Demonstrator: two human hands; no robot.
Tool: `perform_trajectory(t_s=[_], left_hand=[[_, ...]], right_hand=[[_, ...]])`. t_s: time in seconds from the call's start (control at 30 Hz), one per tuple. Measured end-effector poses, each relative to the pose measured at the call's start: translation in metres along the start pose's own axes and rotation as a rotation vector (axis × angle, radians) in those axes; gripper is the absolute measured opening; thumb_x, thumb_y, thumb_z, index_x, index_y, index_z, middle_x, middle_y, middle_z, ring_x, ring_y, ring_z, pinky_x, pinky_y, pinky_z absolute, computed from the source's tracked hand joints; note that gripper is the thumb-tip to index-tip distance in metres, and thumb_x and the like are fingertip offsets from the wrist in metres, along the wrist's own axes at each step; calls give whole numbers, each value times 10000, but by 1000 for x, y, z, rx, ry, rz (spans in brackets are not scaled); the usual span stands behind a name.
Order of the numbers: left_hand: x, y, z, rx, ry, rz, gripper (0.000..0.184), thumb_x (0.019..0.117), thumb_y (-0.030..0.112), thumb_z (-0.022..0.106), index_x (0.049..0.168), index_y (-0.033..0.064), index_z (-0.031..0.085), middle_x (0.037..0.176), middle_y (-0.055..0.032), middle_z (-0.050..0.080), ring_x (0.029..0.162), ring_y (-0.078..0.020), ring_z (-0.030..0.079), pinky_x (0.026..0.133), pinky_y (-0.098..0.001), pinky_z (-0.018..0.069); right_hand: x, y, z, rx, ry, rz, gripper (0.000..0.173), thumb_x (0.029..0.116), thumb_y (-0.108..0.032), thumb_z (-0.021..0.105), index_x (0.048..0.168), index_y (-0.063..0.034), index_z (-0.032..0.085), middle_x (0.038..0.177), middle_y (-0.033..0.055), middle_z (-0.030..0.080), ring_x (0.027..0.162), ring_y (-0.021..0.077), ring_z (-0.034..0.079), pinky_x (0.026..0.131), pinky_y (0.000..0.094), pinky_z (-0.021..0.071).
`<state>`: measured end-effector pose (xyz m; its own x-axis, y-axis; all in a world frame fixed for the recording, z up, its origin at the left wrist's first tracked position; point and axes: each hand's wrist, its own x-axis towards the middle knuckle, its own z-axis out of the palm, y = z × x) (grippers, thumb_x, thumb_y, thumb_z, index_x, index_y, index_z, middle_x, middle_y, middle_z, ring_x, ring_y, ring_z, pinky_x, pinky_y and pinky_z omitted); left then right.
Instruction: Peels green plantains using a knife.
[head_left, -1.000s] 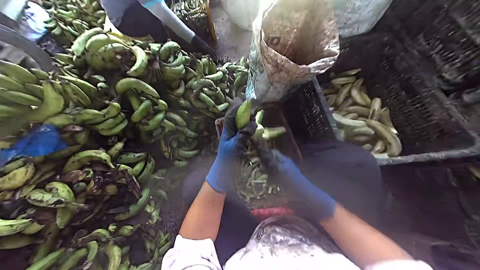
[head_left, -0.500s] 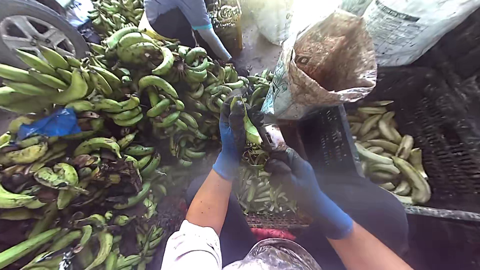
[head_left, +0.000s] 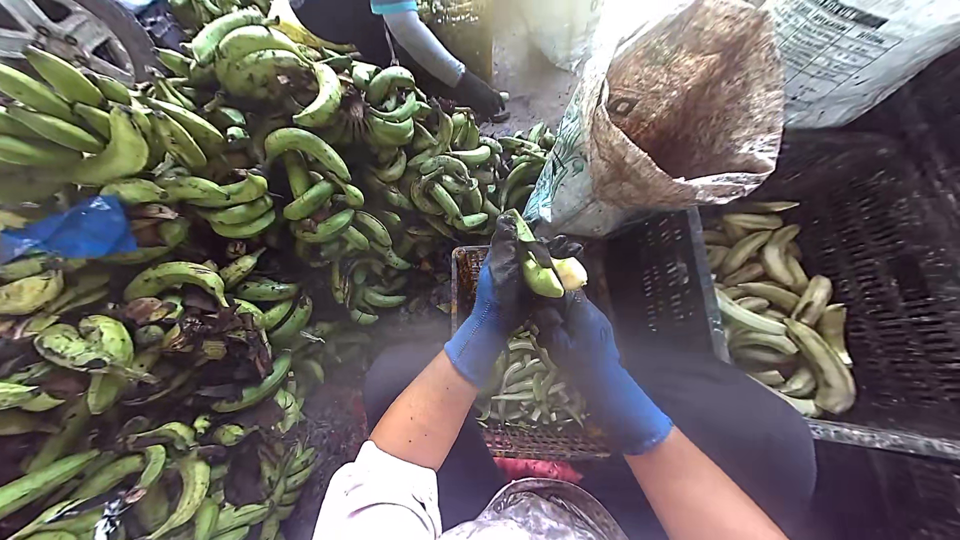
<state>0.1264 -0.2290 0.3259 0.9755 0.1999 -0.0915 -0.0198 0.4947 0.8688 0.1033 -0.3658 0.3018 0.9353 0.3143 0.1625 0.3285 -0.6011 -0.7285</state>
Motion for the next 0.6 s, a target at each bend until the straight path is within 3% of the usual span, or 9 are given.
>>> perform_trajectory(t_s=[0.07,0.1,0.17,0.23,0.3,0.43,0.47,0.53,0.6], left_hand=[[5,6,-4,51,-66,36,599,1043,637,262,1411,233,508,1082,-36,684,902,-146,671,757,-364,588],[5,13,-7,74,-118,70,587,1040,638,289,1481,279,434,1170,-41,681,951,-165,677,776,-379,594],[-1,27,-13,119,-167,149,501,1064,511,404,1529,325,423,1279,-74,663,1026,-221,674,812,-428,597],[-5,29,-10,96,-126,148,386,1077,431,412,1392,266,562,1100,-67,669,888,-180,657,727,-377,586],[-4,23,-6,30,-95,138,412,1085,471,337,1291,238,608,984,-25,656,815,-125,633,704,-323,567],[-11,6,7,84,-41,144,555,1075,569,258,1279,195,613,1032,-12,678,890,-103,652,784,-328,577],[-13,5,9,115,-43,136,513,1067,564,320,1290,194,598,1039,-10,669,892,-102,645,780,-325,573],[-15,5,12,117,-81,78,413,1002,420,571,1319,155,550,1050,-49,675,871,-132,657,741,-330,572],[-12,2,10,38,-126,66,378,962,277,659,1287,115,553,1034,-74,682,871,-145,668,740,-331,578]], right_hand=[[-1,1,-5,75,6,3,399,1010,-395,472,1117,-64,666,863,65,706,750,200,698,655,464,585],[-4,0,-6,115,7,-8,410,1017,-427,471,1114,-79,664,851,37,699,722,162,687,629,430,589],[-10,-3,-6,136,2,-29,437,1023,-465,471,1126,-85,659,843,25,692,713,144,680,623,415,590],[-12,-5,-4,68,8,-35,454,1016,-475,463,1129,-76,650,835,38,687,712,169,677,629,438,583],[-9,-6,-3,-12,19,-29,418,1005,-399,486,1157,-49,658,883,85,711,778,234,701,686,489,580],[-1,-5,0,-97,36,9,414,996,-355,483,1101,0,670,926,165,722,871,337,717,764,562,561],[-1,-5,-1,-89,10,30,414,998,-348,478,1103,1,674,938,173,721,890,343,715,785,571,557],[0,0,-6,-35,-65,62,419,1003,-375,482,1131,-36,693,963,144,728,904,301,715,813,560,563],[4,8,-12,33,-147,91,411,1002,-410,504,1178,-90,693,1001,100,726,916,241,707,836,523,569]])
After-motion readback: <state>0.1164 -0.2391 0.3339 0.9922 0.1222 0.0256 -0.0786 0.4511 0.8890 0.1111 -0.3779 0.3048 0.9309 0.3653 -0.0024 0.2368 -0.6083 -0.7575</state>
